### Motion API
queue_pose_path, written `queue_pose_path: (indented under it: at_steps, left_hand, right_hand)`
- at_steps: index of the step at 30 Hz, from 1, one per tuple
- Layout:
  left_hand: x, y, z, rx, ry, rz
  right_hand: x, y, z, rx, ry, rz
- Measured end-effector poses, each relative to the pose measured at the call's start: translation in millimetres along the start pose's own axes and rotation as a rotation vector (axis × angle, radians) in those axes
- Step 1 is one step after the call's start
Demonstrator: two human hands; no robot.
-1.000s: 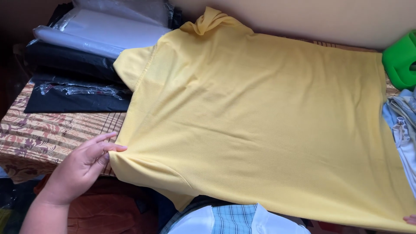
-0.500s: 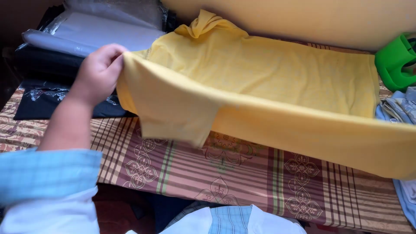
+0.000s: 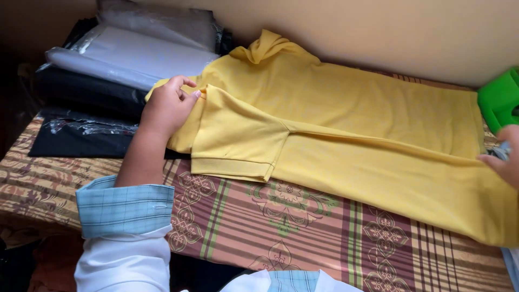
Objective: Folding a yellow polo shirt on a table.
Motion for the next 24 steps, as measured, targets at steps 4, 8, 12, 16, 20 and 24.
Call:
queue_pose_path:
  at_steps: [4,8,12,16,20,24]
  left_hand:
    - [11,16,1,0.058,-0.008,-0.051]
    - [5,14,-21,0.107,0.084,-0.102]
    - [-1,15,-32,0.127,0.196,-0.171]
    - [-2,14,-31,0.102,0.207,-0.202]
    - [-10,9,-43,0.131,0.278,-0.169]
    - [-16,3,-53,0.147,0.337,-0.155]
  right_hand:
    - [144,-12,-346,0.179,0.224,-0.053]
    - [154,18,-545,0.618,-0.146,-0.165]
    - [147,55,-658,0.955,-0.042,-0.295]
    - [125,55,-690,1.077,-0.053,-0.047]
    - [105,9,-693,0.915,-0.182,-0.528]
    - [79,-109,-652,0.576,-0.818,-0.310]
Point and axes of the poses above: each hand's wrist, its own y-axis away from the middle knuckle, its own x-axis out of the back of the hand, z = x × y, the point moved 7 cm from there along -y, towards the middle knuckle, and after that the axes turned 9 degrees about -x, right-handed, at the moved point
